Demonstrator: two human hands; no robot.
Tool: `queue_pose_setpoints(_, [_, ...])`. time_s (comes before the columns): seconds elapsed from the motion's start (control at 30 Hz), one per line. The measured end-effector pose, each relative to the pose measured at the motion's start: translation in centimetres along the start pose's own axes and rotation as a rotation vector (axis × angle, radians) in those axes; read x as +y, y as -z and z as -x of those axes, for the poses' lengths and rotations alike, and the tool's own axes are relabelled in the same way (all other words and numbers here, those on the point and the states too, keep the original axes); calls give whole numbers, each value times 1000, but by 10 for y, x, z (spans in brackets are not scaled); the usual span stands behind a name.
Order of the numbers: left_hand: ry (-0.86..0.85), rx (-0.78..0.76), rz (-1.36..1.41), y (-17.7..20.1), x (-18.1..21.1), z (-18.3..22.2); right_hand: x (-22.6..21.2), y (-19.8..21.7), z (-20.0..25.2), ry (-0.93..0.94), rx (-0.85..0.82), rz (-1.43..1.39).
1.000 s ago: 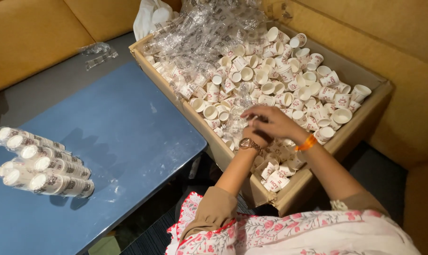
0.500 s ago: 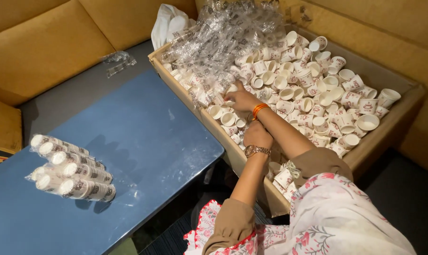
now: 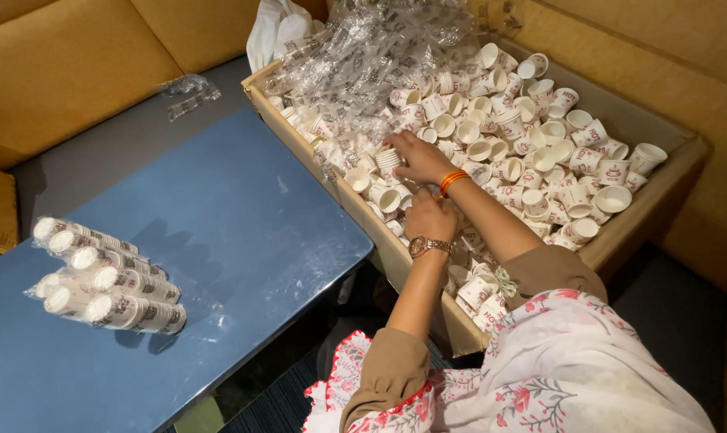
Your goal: The recorder is packaging small paper cups into plastic sleeves and organizing them in stacks and boxes.
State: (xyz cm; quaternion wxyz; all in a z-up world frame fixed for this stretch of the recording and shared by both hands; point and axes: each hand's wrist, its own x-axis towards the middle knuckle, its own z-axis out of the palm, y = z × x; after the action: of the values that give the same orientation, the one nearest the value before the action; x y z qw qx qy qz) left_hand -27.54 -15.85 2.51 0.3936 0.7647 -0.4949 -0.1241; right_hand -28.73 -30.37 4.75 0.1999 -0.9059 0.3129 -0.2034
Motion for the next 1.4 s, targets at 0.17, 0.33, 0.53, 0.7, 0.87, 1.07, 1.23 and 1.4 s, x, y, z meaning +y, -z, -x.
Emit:
queue_pose_setpoints(0.17, [-19, 117, 22, -7, -5, -2, 22, 11, 12, 49, 54, -76])
queue_pose_setpoints(0.33, [-146, 389, 122, 21, 21, 0, 42, 52, 60, 149, 90, -69])
queue_pose_setpoints(0.53, [-285, 84, 445, -15, -5, -7, 37, 78, 104, -116, -242, -524])
queue_pose_setpoints(0.7, [-94, -149, 305, -25, -8, -6, 116, 76, 131, -350, 79, 229])
queue_pose_setpoints(0.87, [163, -355, 702, -9, 2, -7, 128, 93, 150, -764, 113, 398])
queue_pose_setpoints(1.07, [86, -349, 494, -5, 4, -4, 133, 78, 148, -849, 102, 313])
queue_pose_setpoints(1.23, [-69, -214, 315, -15, -5, -4, 144, 73, 143, -762, -196, 334])
queue_pose_setpoints(1.4, [-71, -218, 284, -11, 0, -3, 176, 64, 151, -621, 79, 313])
